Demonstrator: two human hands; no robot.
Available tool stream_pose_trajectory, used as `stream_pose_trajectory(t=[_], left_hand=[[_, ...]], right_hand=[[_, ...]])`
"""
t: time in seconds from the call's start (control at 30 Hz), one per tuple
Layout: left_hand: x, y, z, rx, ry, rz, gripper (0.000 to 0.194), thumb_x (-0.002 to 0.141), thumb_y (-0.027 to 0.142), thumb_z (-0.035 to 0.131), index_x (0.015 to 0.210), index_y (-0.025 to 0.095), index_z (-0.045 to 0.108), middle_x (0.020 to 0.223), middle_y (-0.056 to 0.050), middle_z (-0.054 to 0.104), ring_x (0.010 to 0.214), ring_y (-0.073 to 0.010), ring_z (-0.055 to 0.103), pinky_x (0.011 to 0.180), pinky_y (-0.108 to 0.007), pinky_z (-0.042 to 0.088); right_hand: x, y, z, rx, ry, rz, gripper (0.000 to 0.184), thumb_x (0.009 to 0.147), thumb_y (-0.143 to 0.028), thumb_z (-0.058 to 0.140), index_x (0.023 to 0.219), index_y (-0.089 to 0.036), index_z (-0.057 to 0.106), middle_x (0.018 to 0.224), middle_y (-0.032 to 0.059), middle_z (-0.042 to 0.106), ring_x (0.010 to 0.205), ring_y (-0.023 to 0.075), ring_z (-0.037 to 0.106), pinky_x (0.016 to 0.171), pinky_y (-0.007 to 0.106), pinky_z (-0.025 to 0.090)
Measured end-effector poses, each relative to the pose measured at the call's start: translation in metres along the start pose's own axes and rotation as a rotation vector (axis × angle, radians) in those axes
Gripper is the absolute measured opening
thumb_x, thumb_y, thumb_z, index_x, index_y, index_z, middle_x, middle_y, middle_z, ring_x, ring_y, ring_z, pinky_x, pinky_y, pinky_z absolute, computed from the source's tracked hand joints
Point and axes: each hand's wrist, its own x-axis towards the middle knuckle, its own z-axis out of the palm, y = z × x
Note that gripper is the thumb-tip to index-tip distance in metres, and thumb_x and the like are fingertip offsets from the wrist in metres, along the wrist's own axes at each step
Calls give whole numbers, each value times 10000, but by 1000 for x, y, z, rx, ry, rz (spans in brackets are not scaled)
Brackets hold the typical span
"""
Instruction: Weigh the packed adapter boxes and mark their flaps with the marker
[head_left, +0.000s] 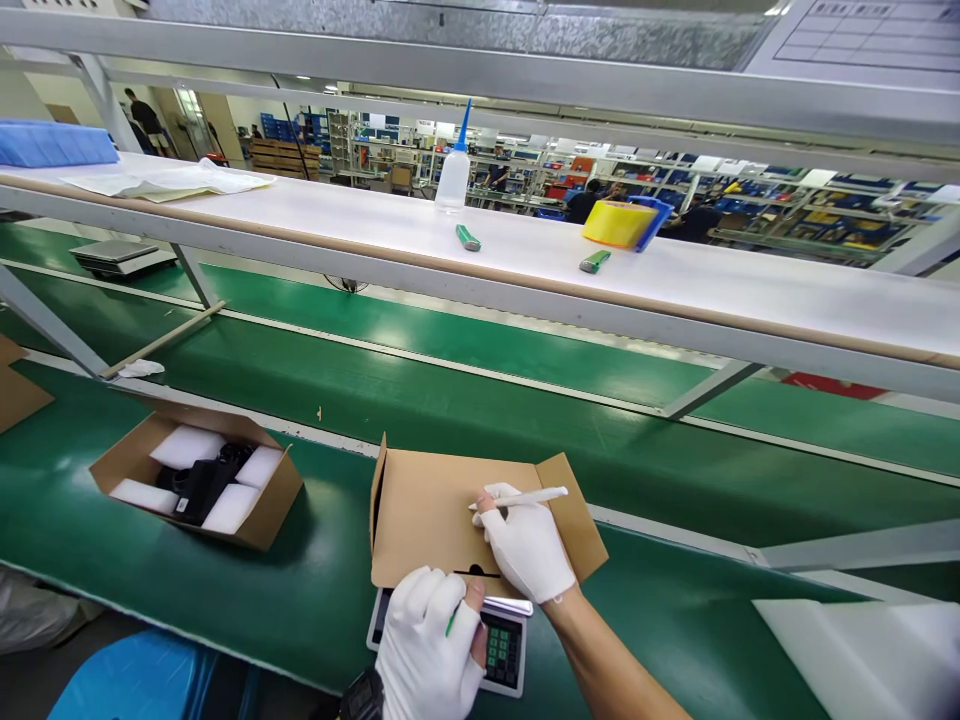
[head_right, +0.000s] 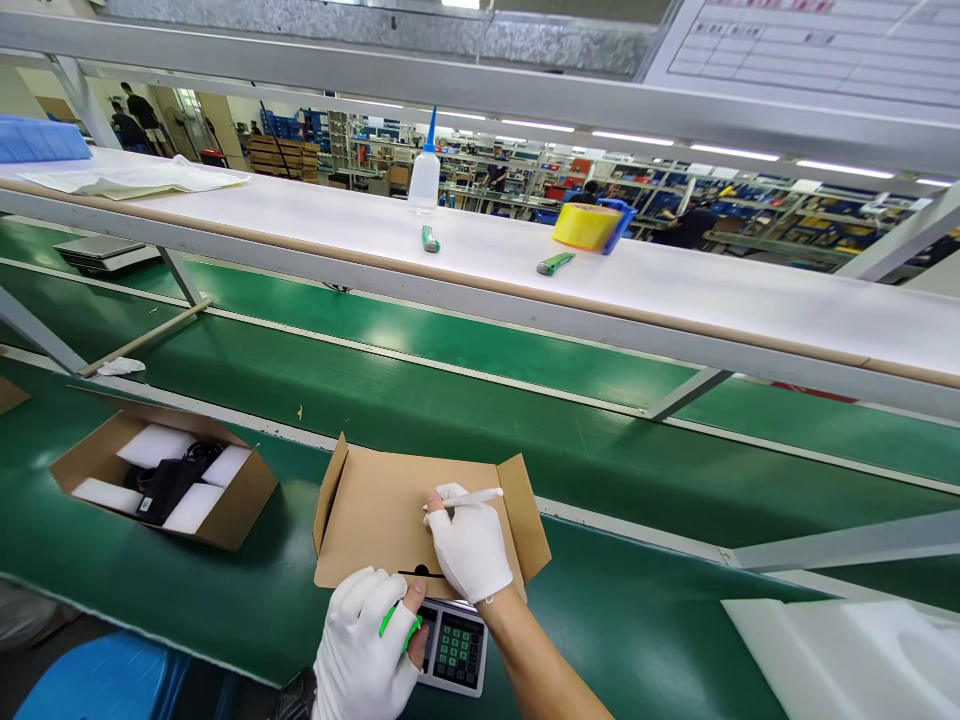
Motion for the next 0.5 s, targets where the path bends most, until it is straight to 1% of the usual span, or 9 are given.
stream_pose_trajectory(t=[0.17, 0.3, 0.37, 0.43, 0.47, 0.5], left_hand=[[-1, 0, 0, 0, 9, 0, 307, 866, 152, 514, 1133, 124, 663, 936, -79, 637, 825, -232, 537, 822, -414, 429], [2, -1, -1, -7, 7, 0, 311, 863, 156, 513, 1135, 125, 660, 929, -77, 634, 806, -229, 526, 809, -419, 442], [4, -2, -1, -5, 5, 5, 311, 864, 156, 508, 1136, 128, 657, 925, -76, 634, 794, -225, 527, 798, -420, 454], [4, -3, 0, 8, 21, 15, 315, 869, 151, 493, 1140, 130, 651, 936, -82, 634, 809, -224, 543, 802, -421, 471], [4, -3, 0, 12, 26, 28, 314, 874, 156, 483, 1139, 132, 649, 937, -85, 631, 806, -218, 548, 796, -416, 478], [3, -4, 1, 20, 30, 42, 315, 880, 162, 472, 1139, 131, 647, 948, -90, 629, 813, -215, 553, 797, -415, 484]], right_hand=[[0, 1, -1, -80, 7, -26, 393, 881, -499, 356, 764, -223, 609, 697, 44, 699, 700, 244, 657, 686, 361, 456], [3, 3, 1, -56, 27, -13, 395, 885, -497, 376, 750, -219, 621, 700, 48, 702, 723, 244, 665, 698, 358, 465], [3, 3, -1, 10, 21, -24, 413, 888, -516, 407, 700, -211, 614, 658, 51, 682, 668, 229, 649, 675, 349, 469], [-3, 4, -9, 141, 41, -34, 447, 883, -568, 460, 686, -196, 608, 627, 54, 660, 565, 198, 602, 590, 326, 464], [-8, 5, -16, 227, 76, -32, 460, 877, -599, 489, 739, -183, 627, 645, 57, 665, 522, 182, 576, 531, 311, 452], [-14, 7, -25, 301, 140, -31, 474, 870, -625, 519, 833, -171, 650, 680, 62, 680, 491, 167, 555, 473, 294, 433]])
